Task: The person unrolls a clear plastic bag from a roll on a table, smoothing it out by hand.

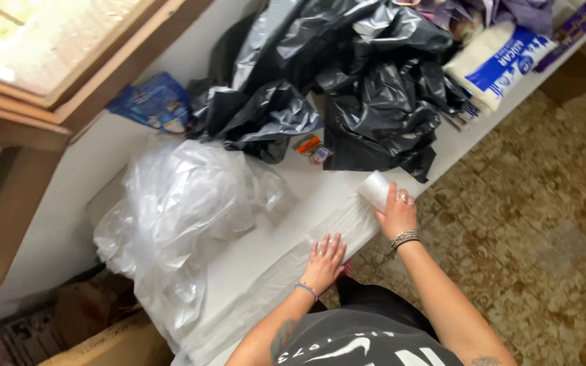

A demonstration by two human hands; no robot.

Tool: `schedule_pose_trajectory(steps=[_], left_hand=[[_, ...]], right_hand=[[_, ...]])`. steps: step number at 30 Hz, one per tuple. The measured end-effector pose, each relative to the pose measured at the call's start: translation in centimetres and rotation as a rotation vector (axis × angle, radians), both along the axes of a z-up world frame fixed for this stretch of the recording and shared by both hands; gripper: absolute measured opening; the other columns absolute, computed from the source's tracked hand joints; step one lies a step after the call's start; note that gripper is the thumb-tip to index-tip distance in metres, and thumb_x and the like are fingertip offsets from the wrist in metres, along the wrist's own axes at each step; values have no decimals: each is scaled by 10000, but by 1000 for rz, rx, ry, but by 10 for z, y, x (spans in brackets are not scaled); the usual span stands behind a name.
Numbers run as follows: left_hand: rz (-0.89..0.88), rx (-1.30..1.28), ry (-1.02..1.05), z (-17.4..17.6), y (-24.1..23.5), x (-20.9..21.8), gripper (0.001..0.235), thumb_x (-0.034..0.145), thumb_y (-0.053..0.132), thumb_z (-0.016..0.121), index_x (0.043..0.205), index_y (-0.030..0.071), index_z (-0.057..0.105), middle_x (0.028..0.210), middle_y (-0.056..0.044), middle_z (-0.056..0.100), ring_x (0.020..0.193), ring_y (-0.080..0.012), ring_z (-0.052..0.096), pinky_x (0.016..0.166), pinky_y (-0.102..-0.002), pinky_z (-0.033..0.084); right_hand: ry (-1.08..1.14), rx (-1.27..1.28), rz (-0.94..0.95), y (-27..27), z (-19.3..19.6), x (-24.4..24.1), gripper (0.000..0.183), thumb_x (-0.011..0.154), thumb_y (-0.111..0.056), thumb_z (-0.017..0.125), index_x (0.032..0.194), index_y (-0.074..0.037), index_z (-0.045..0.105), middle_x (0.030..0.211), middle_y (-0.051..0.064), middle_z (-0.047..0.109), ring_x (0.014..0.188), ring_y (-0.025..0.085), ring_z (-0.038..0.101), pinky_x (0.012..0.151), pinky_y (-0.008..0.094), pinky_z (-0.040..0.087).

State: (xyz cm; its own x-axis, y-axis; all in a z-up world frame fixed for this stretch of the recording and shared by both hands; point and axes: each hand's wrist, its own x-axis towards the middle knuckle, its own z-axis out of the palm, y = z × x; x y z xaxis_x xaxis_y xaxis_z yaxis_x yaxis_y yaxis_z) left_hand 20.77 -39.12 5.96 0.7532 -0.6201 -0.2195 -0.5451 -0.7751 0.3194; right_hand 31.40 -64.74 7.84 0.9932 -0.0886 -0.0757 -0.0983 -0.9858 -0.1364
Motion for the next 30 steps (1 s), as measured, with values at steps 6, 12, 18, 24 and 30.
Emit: schedule_pose_trajectory(steps=[6, 12, 18, 24, 30], left_hand=[[71, 99, -189, -14, 69, -54, 803, 765, 234, 675, 1535, 222, 449, 1582, -200, 400, 1453, -431, 362, 1057, -637, 350], [336, 263, -177, -26, 130, -125, 836, 867, 443, 652, 1588, 156, 344, 1681, -139, 270, 1543, -350, 250, 1207, -503, 248], [495, 404, -68, -23, 135, -149, 949, 899, 572, 633, 1645, 216, 167, 1741, -34, 66, 1587, -306, 150, 1082, -683, 363], [628, 338, 437, 7, 123, -148, 875, 1016, 600, 489, 1659, 296, -20, 1737, 0, -167, 1599, -375, -86, 1106, -779, 230], [648, 282, 399, 19, 132, -141, 862, 977, 518, 617, 1645, 229, 155, 1736, -49, 11, 1565, -382, 111, 1155, -652, 309]], right_hand=[[52, -31, -23, -12, -13, 15, 1040, 780, -379, 826, 1593, -46, 269, 1329, 237, 482, 1145, 436, 519, 960, 516, 499], [15, -4, 4, -36, -9, 25, 1055, 816, -279, 814, 1639, -52, 195, 1454, 301, 405, 1297, 509, 413, 1051, 585, 433], [-184, 46, 160, -25, 12, 16, 895, 842, -404, 763, 1528, 51, 411, 1550, 259, 471, 1418, 424, 445, 1155, 712, 211], [-358, -36, 186, -15, 13, 11, 646, 828, -336, 785, 1355, -27, 573, 1330, 159, 599, 1150, 368, 569, 1038, 549, 422], [11, 121, 42, -19, 10, 37, 920, 793, -383, 804, 1521, -21, 375, 1367, 265, 569, 1236, 470, 532, 1002, 642, 440]])
